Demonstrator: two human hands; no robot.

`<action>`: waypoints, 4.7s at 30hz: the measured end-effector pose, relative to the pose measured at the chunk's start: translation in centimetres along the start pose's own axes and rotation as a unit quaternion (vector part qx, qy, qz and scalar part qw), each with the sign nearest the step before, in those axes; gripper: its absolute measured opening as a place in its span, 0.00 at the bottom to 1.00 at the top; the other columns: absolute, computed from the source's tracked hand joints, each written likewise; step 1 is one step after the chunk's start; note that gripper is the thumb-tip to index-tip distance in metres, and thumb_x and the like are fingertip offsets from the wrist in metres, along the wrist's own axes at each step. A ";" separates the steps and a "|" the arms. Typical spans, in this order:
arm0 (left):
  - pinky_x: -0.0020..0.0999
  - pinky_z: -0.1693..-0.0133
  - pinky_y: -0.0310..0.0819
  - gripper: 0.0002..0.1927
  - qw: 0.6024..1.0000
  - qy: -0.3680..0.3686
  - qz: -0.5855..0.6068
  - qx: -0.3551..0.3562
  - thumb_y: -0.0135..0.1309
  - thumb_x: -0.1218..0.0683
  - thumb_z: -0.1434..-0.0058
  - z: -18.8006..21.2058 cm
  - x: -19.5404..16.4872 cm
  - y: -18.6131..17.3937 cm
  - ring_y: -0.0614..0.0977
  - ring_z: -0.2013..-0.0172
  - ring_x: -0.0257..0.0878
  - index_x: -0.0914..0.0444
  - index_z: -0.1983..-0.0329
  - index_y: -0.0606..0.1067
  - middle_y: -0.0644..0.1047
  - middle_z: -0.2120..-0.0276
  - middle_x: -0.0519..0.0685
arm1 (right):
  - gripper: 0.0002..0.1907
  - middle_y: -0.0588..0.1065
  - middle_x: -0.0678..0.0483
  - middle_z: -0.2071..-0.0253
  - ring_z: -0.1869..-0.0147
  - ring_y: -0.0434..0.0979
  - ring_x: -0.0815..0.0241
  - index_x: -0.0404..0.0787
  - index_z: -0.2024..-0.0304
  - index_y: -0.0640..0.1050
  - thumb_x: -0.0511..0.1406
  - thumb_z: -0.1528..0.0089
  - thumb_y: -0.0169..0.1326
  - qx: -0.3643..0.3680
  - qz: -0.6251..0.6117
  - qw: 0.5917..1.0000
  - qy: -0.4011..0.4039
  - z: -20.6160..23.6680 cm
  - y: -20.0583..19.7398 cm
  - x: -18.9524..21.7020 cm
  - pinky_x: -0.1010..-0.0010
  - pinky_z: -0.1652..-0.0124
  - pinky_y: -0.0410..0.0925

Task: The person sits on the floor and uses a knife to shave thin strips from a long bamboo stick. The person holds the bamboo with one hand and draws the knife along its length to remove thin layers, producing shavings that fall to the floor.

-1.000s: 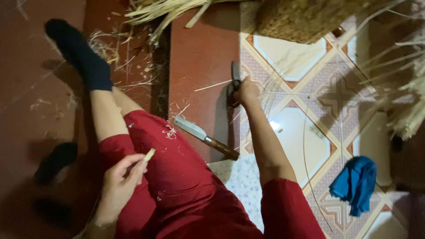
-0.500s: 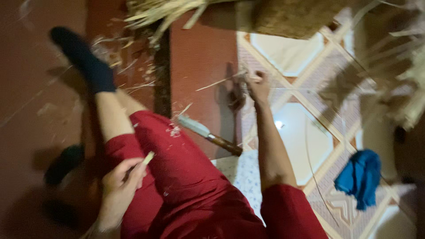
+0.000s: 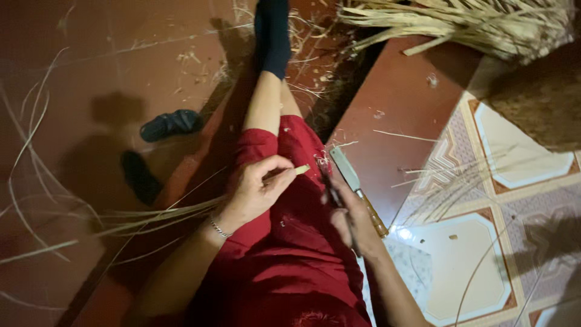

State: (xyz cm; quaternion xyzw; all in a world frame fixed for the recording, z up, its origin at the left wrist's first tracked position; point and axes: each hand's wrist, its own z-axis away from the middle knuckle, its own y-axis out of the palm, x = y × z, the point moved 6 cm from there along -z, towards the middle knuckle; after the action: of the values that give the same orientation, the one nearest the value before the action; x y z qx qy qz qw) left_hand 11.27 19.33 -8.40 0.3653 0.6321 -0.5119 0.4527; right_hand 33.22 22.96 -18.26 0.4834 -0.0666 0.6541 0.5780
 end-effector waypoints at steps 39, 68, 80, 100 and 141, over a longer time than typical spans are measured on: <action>0.26 0.75 0.64 0.05 0.997 0.011 0.072 0.005 0.56 0.60 0.33 1.5 4.4 0.2 0.68 0.75 0.24 0.66 0.64 0.77 0.72 0.78 0.42 | 0.22 0.72 0.42 0.69 0.74 0.74 0.43 0.30 0.46 0.71 0.40 0.37 0.55 -0.038 0.648 0.628 -0.429 0.5 9.3 2.4 0.55 0.73 0.69; 0.26 0.75 0.67 0.05 1.000 -0.019 0.002 0.006 0.57 0.58 0.34 0.4 3.5 -2.0 0.73 0.77 0.25 0.65 0.59 0.80 0.78 0.77 0.43 | 0.23 0.75 0.44 0.62 0.64 0.79 0.43 0.45 0.48 0.78 0.45 0.41 0.66 -0.336 0.696 0.575 -0.268 -3.2 -4.0 12.1 0.52 0.66 0.72; 0.27 0.65 0.69 0.04 0.994 0.097 0.059 0.001 0.56 0.62 0.32 -0.5 -0.3 0.0 0.74 0.68 0.31 0.66 0.56 0.77 0.75 0.67 0.47 | 0.31 0.73 0.61 0.56 0.64 0.68 0.66 0.36 0.35 0.67 0.52 0.31 0.45 -0.077 0.082 0.990 -0.087 -3.5 0.3 2.8 0.74 0.67 0.65; 0.25 0.71 0.67 0.04 0.991 0.117 0.032 -0.062 0.59 0.64 0.35 -0.9 -3.2 0.5 0.73 0.73 0.29 0.66 0.59 0.76 0.74 0.69 0.46 | 0.33 0.70 0.53 0.58 0.59 0.70 0.62 0.28 0.30 0.60 0.49 0.25 0.34 -0.017 0.374 0.831 -0.411 2.5 8.1 2.5 0.70 0.59 0.66; 0.24 0.71 0.68 0.03 0.999 -0.031 -0.015 -0.020 0.59 0.60 0.36 1.5 2.5 -3.6 0.74 0.73 0.26 0.65 0.61 0.79 0.79 0.71 0.43 | 0.26 0.79 0.45 0.62 0.64 0.80 0.44 0.41 0.46 0.77 0.37 0.46 0.67 -0.358 0.666 0.588 -0.286 -0.2 -9.5 11.7 0.53 0.65 0.72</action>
State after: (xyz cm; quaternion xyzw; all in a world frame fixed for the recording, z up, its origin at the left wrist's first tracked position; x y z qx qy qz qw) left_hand 7.45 17.12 -9.73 0.3308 0.6330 -0.5170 0.4718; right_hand 42.48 34.22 -14.53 0.2203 -0.7609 0.6075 0.0582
